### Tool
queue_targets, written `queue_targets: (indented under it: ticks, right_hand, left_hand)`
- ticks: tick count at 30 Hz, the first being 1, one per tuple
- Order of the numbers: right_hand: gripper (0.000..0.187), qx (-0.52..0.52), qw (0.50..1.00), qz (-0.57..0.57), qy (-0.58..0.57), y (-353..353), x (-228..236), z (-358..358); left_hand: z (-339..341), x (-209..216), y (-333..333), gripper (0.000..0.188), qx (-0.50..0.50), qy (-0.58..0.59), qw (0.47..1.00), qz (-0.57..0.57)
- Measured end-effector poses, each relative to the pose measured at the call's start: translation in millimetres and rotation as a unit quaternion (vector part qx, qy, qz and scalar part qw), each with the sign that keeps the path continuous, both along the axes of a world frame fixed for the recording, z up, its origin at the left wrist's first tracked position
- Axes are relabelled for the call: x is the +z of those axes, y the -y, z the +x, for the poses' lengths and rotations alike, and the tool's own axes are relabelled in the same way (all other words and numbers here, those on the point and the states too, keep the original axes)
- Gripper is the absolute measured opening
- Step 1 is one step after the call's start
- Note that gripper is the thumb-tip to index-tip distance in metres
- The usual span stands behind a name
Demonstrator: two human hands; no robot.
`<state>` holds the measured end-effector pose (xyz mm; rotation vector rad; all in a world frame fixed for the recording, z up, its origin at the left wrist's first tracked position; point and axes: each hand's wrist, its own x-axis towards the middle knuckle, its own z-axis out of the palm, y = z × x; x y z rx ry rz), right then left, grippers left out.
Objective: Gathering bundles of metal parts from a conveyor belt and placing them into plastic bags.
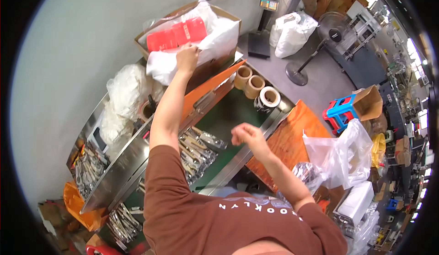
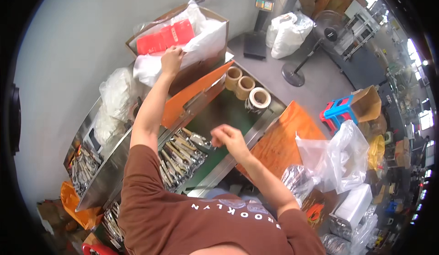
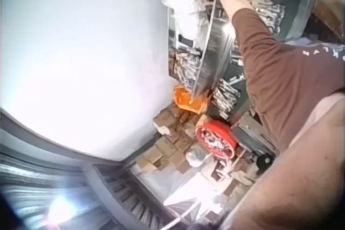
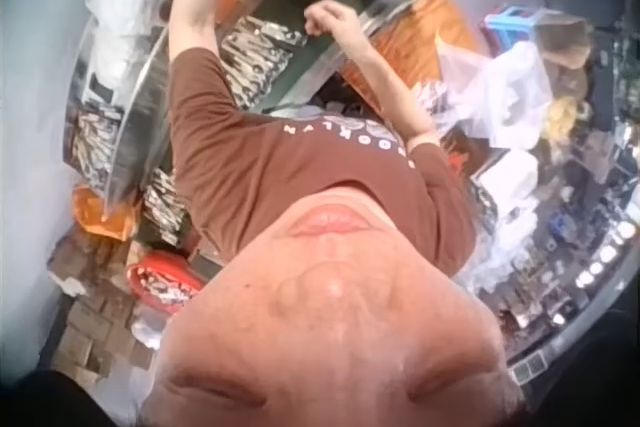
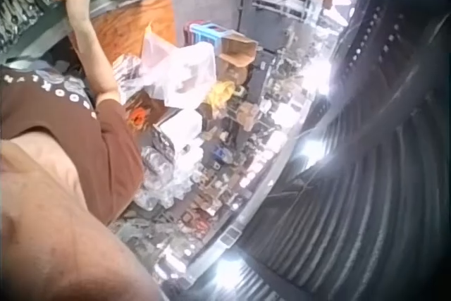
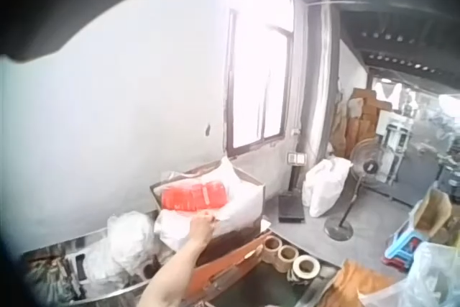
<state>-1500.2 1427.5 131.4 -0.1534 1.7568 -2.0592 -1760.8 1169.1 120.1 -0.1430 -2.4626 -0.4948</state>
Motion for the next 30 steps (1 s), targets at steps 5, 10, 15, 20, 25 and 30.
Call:
queue_targets:
  ticks: [5,10,15,20,25,30]
  right_hand:
    - [0.022,-0.091,0.985,0.021,0.143,-33.3,-42.0,47.6]
    - [0.024,-0.144,0.983,0.035,0.112,-42.7,-33.6,25.0]
    - [0.034,-0.152,0.980,-0.104,-0.079,-11.4,29.8,-23.8]
    - [0.017,-0.284,0.930,-0.233,-0.003,-24.0,29.1,-33.7]
    - [0.009,-0.310,0.886,-0.339,0.062,-63.2,-9.2,-8.7]
    - [0.010,-0.315,0.866,-0.365,0.129,-103.9,-41.7,29.4]
  left_hand:
    - [-41.8,13.3,44.0,0.030,-0.020,0.131,0.938,0.320]
    - [-3.0,89.8,-16.3,0.030,-0.166,0.091,0.888,0.419]
    - [140.3,106.0,-118.7,0.021,-0.310,0.172,0.819,0.451]
    - [189.3,66.6,-166.5,0.017,-0.254,0.077,0.878,0.399]
    - [222.3,25.9,-194.5,0.017,-0.192,0.153,0.903,0.353]
    - [264.0,1.0,-235.5,0.015,-0.242,0.234,0.855,0.396]
